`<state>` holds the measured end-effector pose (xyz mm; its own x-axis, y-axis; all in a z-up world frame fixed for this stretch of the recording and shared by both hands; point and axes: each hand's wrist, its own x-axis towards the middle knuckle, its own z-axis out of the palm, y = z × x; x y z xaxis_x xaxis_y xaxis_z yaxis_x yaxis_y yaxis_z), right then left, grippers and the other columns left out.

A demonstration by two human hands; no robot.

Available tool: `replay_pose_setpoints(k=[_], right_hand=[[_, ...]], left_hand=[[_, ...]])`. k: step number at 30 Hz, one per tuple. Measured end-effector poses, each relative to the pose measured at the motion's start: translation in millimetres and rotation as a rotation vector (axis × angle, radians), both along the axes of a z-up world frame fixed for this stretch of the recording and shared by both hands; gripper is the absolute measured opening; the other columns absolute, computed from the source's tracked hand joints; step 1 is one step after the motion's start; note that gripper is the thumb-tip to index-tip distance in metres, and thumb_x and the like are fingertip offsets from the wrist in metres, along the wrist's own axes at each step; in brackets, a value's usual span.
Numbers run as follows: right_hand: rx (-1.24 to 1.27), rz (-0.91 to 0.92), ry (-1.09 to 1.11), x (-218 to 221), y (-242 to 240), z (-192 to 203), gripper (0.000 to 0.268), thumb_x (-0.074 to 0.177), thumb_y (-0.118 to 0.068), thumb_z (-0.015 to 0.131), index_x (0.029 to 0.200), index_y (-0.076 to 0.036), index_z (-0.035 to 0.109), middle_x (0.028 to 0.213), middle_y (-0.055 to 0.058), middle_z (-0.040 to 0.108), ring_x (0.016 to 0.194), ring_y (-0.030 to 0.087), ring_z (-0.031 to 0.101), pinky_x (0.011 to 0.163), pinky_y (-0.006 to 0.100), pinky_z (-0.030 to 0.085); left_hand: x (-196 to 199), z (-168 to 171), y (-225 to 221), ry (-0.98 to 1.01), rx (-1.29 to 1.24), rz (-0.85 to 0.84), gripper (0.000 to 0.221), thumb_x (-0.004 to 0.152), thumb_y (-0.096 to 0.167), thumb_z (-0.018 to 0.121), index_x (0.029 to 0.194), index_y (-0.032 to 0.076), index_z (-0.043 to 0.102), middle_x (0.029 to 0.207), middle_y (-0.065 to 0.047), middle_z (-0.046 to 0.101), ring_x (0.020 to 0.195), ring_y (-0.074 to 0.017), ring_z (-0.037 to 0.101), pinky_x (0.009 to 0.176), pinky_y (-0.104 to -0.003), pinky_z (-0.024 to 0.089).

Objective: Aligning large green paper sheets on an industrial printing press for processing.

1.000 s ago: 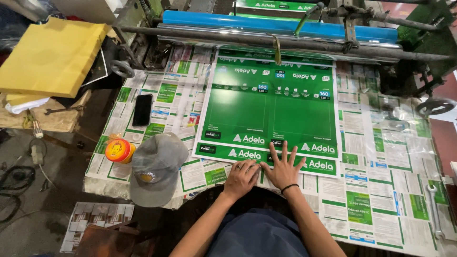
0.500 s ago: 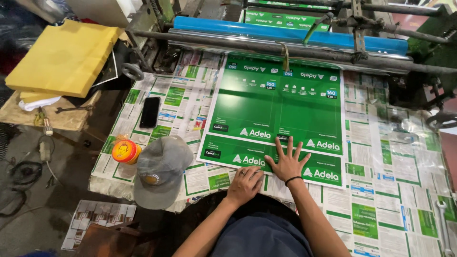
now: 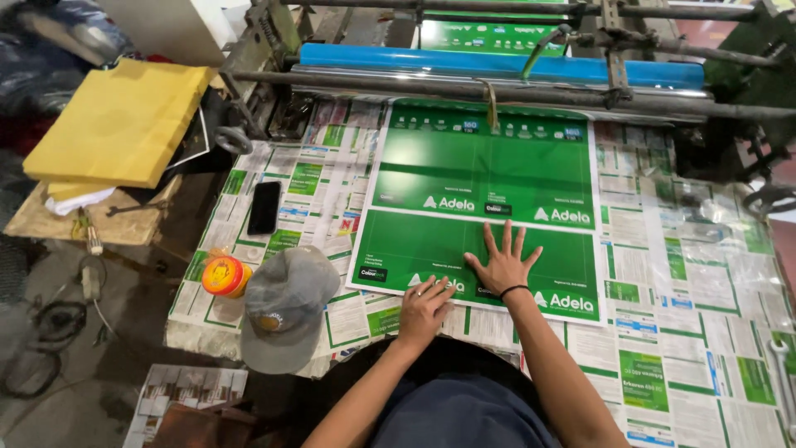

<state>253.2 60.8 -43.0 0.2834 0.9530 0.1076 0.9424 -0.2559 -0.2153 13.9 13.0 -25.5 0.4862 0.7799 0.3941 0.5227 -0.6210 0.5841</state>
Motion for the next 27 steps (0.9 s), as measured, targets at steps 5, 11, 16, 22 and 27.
replay_pose_setpoints(k=[5, 11, 16, 22, 27], right_hand=[[0.012, 0.089, -0.005, -27, -71, 13, 0.097, 0.080, -0.085, 0.046, 0.160, -0.039, 0.016, 0.169, 0.014, 0.002, 0.152, 0.047, 0.002, 0.104, 0.085, -0.001], [-0.148, 0.183, -0.045, -21, -101, 27, 0.074, 0.092, -0.047, 0.060, 0.158, -0.042, 0.027, 0.169, 0.011, 0.017, 0.154, 0.040, 0.016, 0.105, 0.084, 0.004], [0.062, 0.146, -0.173, -26, -94, 97, 0.066, 0.091, -0.010, 0.067, 0.146, -0.044, 0.055, 0.146, -0.001, 0.059, 0.143, 0.025, 0.046, 0.118, 0.079, 0.006], [0.480, 0.024, -0.015, -38, -105, 58, 0.051, 0.093, -0.011, 0.068, 0.137, -0.035, 0.065, 0.127, -0.003, 0.068, 0.128, 0.019, 0.059, 0.127, 0.062, 0.020], [0.249, 0.121, 0.035, -46, -109, 32, 0.063, 0.094, -0.043, 0.062, 0.152, -0.023, 0.045, 0.158, 0.010, 0.045, 0.148, 0.031, 0.037, 0.111, 0.079, 0.009]], left_hand=[[-7, -3, 19, 0.077, 0.034, -0.050, 0.031, 0.088, 0.028, 0.075, 0.118, 0.020, 0.077, 0.130, -0.002, 0.072, 0.125, -0.0267, 0.062, 0.105, -0.045, 0.041], [-5, 5, 2, 0.090, 0.243, -0.045, 0.027, 0.092, 0.019, 0.072, 0.118, 0.020, 0.076, 0.127, 0.001, 0.073, 0.120, -0.0242, 0.065, 0.107, -0.048, 0.041], [-7, 13, -19, 0.089, 0.403, -0.089, 0.036, 0.096, 0.018, 0.068, 0.132, 0.016, 0.070, 0.138, -0.006, 0.062, 0.124, -0.0281, 0.058, 0.106, -0.050, 0.039], [-8, -3, -22, 0.162, 0.233, -0.082, 0.043, 0.094, 0.033, 0.068, 0.131, 0.011, 0.066, 0.143, -0.012, 0.057, 0.130, -0.0331, 0.052, 0.109, -0.052, 0.037], [-7, 10, -21, 0.131, 0.243, -0.086, 0.043, 0.097, 0.030, 0.067, 0.136, 0.011, 0.066, 0.142, -0.010, 0.058, 0.132, -0.0300, 0.053, 0.111, -0.048, 0.038]])
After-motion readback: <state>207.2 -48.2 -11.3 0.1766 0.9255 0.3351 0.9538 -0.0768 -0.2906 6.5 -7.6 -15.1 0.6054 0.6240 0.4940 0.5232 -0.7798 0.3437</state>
